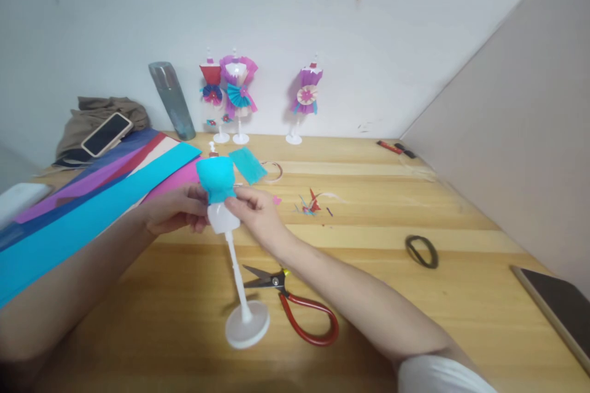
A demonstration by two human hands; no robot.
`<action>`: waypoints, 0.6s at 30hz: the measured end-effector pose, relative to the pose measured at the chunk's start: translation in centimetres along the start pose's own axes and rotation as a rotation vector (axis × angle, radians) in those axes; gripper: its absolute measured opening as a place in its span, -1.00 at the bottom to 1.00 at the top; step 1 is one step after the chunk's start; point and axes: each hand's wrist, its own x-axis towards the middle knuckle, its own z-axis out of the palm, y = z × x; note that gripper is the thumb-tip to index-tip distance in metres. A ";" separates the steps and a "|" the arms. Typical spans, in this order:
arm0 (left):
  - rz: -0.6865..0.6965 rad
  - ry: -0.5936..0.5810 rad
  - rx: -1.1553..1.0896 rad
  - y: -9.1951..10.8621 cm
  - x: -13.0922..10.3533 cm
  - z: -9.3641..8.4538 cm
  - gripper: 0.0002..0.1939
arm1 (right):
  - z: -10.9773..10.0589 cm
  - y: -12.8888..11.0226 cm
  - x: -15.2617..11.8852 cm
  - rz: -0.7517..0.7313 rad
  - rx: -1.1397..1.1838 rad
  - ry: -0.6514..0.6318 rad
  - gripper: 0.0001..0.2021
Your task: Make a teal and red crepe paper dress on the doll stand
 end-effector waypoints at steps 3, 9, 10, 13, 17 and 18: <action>0.013 0.033 -0.002 0.5 -0.4 0.0 -0.84 | -0.3 0.2 0.4 -0.009 -0.012 0.056 -0.54; 0.072 0.220 0.137 0.7 -0.7 0.6 -0.71 | -0.8 0.3 0.9 -0.111 -0.184 0.125 -0.60; 0.094 0.252 0.150 0.7 -0.7 0.8 -0.71 | -0.9 0.3 0.9 -0.116 -0.192 0.123 -0.60; 0.132 0.336 0.185 0.8 -0.8 1.2 -0.73 | -0.9 0.3 1.0 -0.128 -0.201 0.123 -0.59; 0.123 0.412 0.254 1.3 -1.1 1.7 -0.77 | -1.0 0.3 1.1 -0.137 -0.228 0.120 -0.58; 0.123 0.422 0.274 1.4 -1.2 1.8 -0.77 | -1.0 0.3 1.1 -0.141 -0.247 0.119 -0.58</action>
